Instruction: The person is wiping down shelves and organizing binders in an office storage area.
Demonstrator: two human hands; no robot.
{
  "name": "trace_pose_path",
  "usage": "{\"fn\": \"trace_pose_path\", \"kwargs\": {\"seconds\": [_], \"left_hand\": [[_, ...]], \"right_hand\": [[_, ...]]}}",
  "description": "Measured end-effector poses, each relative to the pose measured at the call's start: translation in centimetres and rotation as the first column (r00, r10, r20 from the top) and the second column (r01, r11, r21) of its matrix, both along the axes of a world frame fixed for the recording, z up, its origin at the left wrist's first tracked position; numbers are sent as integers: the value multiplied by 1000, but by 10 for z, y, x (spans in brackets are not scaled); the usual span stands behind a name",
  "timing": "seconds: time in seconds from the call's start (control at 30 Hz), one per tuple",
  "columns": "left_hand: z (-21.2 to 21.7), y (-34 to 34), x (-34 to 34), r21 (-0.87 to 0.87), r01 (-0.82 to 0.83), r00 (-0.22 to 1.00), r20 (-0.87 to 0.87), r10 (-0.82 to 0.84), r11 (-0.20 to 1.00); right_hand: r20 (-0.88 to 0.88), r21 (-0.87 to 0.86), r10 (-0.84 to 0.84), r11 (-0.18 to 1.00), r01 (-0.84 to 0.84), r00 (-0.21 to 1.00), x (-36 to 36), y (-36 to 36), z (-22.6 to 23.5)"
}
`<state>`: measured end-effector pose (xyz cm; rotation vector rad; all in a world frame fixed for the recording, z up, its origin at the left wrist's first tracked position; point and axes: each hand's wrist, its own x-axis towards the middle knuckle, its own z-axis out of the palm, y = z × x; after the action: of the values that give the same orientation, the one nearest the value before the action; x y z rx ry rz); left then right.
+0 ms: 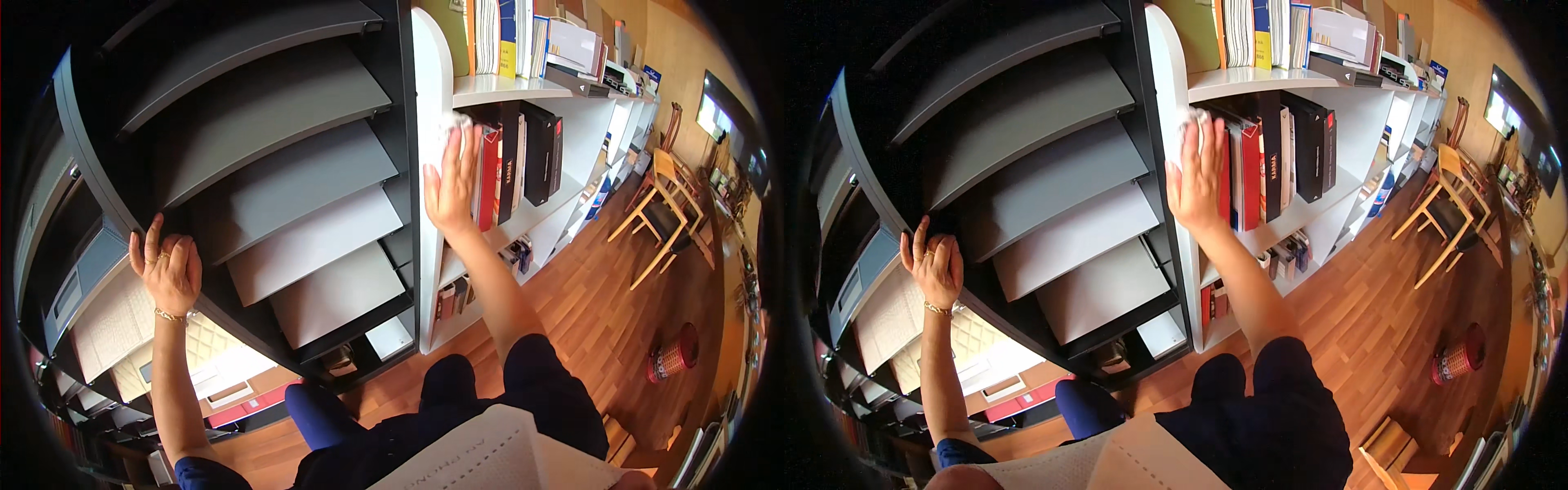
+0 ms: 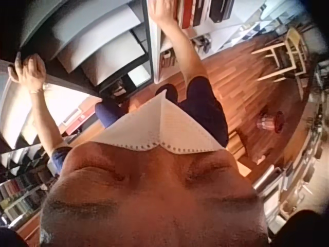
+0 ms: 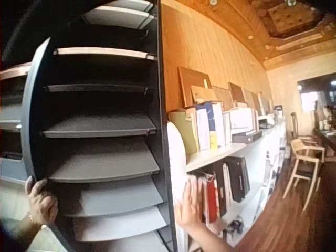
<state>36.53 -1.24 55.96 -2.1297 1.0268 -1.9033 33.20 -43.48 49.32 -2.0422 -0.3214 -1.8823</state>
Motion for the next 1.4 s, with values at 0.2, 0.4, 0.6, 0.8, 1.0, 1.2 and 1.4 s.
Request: {"fn": "trace_pose_path", "kwargs": {"seconds": [0.2, 0.4, 0.6, 0.8, 1.0, 1.2, 1.4], "left_hand": [[-3, 3, 0, -7, 7, 1000, 7, -7, 1000], [-3, 5, 2, 23, 10, 1000, -21, -9, 1000], [-5, 6, 8, 39, -32, 999, 0, 32, 999], [-3, 7, 1, 26, -58, 998, -3, 59, 998], [-4, 3, 1, -15, -22, 1000, -12, 21, 1000], [-2, 6, 0, -26, 46, 999, -10, -46, 999], [-4, 11, -1, -28, 77, 997, -26, -77, 997]], "right_hand": [[131, -118, -115, 984, 131, 985, 0, -15, 67], [91, -73, 151, 987, -145, 984, -2, -73, 137], [-256, -360, -223, 925, 121, 940, -8, -101, 149], [-163, -177, -542, 838, 516, 824, -5, -229, 126], [-346, -40, -695, 682, 730, 631, -6, -245, 129], [-233, -210, -533, 844, 493, 814, -26, -159, 127], [-602, -59, -191, 979, 195, 775, -51, -121, 174]]}}
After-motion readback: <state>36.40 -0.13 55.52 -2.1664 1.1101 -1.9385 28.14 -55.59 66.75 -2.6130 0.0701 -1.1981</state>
